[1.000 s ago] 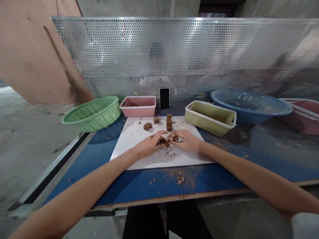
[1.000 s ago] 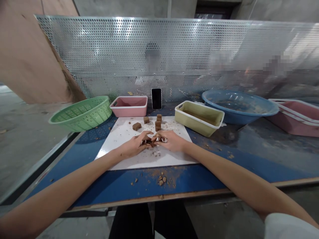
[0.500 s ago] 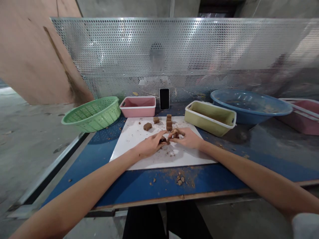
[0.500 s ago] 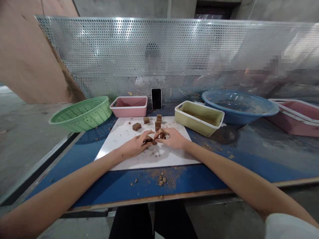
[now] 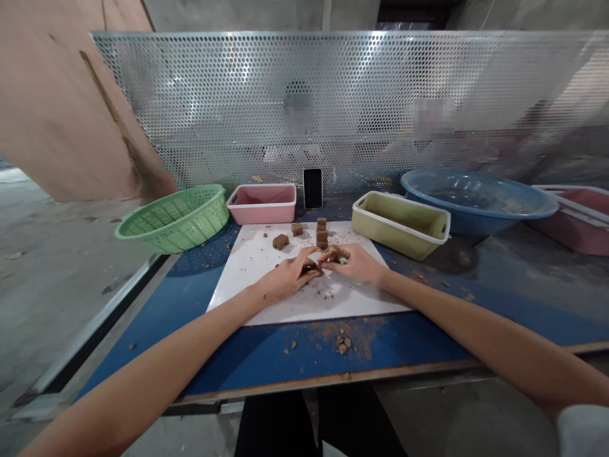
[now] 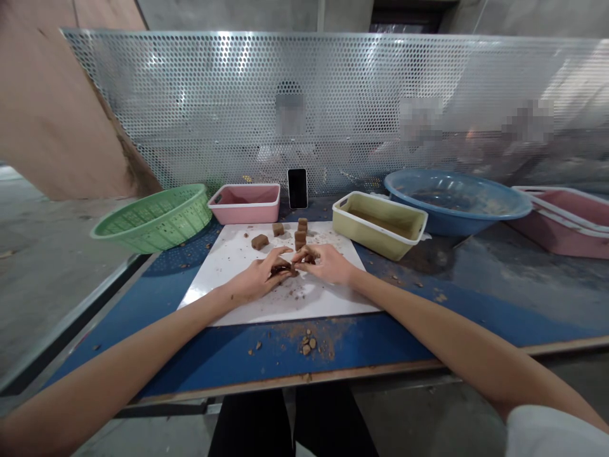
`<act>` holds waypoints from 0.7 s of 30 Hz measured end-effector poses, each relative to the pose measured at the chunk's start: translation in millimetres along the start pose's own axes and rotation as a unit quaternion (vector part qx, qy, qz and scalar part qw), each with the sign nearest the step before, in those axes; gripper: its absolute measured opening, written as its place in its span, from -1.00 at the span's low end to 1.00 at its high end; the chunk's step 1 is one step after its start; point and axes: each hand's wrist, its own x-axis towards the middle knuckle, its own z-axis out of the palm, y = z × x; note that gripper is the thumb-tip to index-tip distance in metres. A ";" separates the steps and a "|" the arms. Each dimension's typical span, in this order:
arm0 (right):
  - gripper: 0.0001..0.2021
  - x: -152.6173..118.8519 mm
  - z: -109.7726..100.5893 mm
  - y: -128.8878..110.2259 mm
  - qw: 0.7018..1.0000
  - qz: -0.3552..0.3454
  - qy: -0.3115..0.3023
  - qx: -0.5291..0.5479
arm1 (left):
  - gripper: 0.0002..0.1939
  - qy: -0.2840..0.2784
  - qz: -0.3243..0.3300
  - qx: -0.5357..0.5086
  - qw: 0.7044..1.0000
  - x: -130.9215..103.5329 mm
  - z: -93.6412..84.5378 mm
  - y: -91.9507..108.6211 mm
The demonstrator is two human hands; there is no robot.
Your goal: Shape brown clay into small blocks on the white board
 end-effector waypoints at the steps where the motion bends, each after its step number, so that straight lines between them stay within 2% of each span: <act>1: -0.75 -0.1 0.2 0.1 1.000 -0.001 -0.001 0.000 | -0.43 0.002 0.001 -0.003 1.000 0.0 0.4 -0.6; 4: -0.76 -0.3 1.0 -0.4 1.000 -0.004 -0.001 0.006 | -0.39 0.004 0.008 -0.012 1.000 -0.1 1.5 -1.0; 8: -0.76 -0.1 1.8 -1.8 1.000 -0.011 -0.005 0.003 | -0.25 0.004 0.001 -0.005 1.000 0.4 3.4 0.4; 13: -0.76 0.4 0.8 -0.9 1.000 -0.009 -0.008 -0.010 | -0.39 0.011 -0.021 0.015 1.000 1.9 4.6 3.3; 18: -0.77 0.7 -1.5 0.3 1.000 -0.001 -0.013 -0.006 | -0.40 0.031 0.016 -0.049 0.998 2.0 7.7 2.5; 21: -0.75 1.1 -2.7 1.9 1.000 -0.006 -0.017 -0.002 | -0.49 0.050 0.023 -0.045 0.997 1.9 10.3 0.9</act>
